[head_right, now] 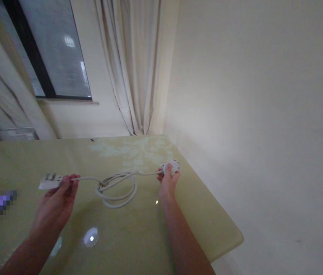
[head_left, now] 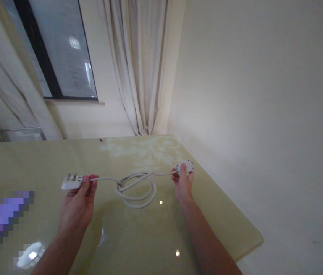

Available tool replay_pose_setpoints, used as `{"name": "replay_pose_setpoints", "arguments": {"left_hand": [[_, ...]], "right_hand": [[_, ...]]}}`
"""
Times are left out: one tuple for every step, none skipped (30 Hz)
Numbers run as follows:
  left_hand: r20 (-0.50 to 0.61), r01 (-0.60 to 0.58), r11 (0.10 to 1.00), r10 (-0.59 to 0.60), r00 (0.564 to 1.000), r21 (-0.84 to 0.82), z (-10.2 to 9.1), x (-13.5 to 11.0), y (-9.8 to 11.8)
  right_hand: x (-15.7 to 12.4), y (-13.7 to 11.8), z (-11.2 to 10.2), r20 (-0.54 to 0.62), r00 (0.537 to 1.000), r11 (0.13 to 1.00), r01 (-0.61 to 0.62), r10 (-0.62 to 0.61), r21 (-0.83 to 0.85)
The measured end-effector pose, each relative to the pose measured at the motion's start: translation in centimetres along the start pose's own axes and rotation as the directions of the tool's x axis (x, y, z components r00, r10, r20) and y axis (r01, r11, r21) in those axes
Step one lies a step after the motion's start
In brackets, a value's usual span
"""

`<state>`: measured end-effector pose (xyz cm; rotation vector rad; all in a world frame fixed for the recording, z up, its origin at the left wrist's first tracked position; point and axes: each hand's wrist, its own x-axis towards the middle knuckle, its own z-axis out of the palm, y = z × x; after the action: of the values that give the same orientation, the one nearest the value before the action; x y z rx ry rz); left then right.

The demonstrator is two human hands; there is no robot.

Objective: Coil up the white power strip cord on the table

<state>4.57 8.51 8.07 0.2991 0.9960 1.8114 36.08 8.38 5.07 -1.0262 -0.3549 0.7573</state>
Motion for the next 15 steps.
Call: {"name": "replay_pose_setpoints", "arguments": {"left_hand": [[0.013,0.026,0.999,-0.026,1.0,0.02,-0.3,0.4,-0.3],[0.029,0.046,0.997,-0.048,0.998,0.064,-0.6,0.8,-0.7],[0.048,0.057,0.991,-0.063,0.997,0.124,-1.0,1.2,-1.2],[0.062,0.06,0.981,-0.072,0.995,0.183,-1.4,1.5,-1.6],[0.074,0.046,0.968,-0.066,0.995,0.246,-1.8,1.9,-2.1],[0.085,0.023,0.952,-0.051,0.995,0.306,-2.2,2.1,-2.5],[0.094,-0.004,0.934,-0.032,0.995,0.358,-2.5,2.4,-2.9],[0.1,-0.03,0.917,-0.011,0.995,0.398,-2.9,2.6,-3.1],[0.107,-0.053,0.901,0.007,0.994,0.43,-3.1,2.6,-3.3],[0.116,-0.073,0.881,0.021,0.993,0.468,-3.3,2.7,-3.3],[0.105,-0.091,0.86,0.043,0.993,0.503,-3.4,2.6,-3.2],[0.075,-0.107,0.84,0.079,0.994,0.532,-3.4,2.4,-3.0],[0.041,-0.132,0.819,0.132,0.99,0.558,-3.2,2.1,-2.6],[0.025,-0.166,0.808,0.185,0.982,0.565,-3.0,1.7,-2.1],[0.036,-0.203,0.806,0.221,0.975,0.557,-2.8,1.2,-1.4]], "right_hand": [[-0.3,0.1,0.1,0.017,1.0,1.0,0.001,-0.001,-0.024],[-0.7,0.4,0.2,0.044,0.999,0.999,-0.014,0.017,-0.052],[-1.0,0.6,0.3,0.078,0.995,0.996,-0.048,0.054,-0.079],[-1.2,0.9,0.3,0.111,0.988,0.99,-0.094,0.106,-0.103],[-1.4,1.2,0.4,0.135,0.977,0.981,-0.149,0.165,-0.121],[-1.4,1.5,0.4,0.144,0.965,0.97,-0.203,0.221,-0.132],[-1.4,1.8,0.4,0.141,0.953,0.959,-0.25,0.269,-0.134],[-1.2,2.1,0.4,0.13,0.946,0.952,-0.281,0.296,-0.123],[-1.0,2.3,0.4,0.116,0.946,0.951,-0.292,0.303,-0.105],[-0.8,2.6,0.3,0.099,0.95,0.954,-0.289,0.296,-0.086],[-0.6,2.8,0.2,0.08,0.956,0.958,-0.277,0.282,-0.07],[-0.4,3.0,0.1,0.059,0.962,0.963,-0.262,0.265,-0.06],[-0.2,3.1,0.1,0.037,0.967,0.967,-0.249,0.251,-0.054],[0.1,3.2,0.0,0.015,0.97,0.969,-0.243,0.244,-0.05],[0.3,3.3,-0.2,-0.005,0.97,0.969,-0.241,0.241,-0.052]]}}
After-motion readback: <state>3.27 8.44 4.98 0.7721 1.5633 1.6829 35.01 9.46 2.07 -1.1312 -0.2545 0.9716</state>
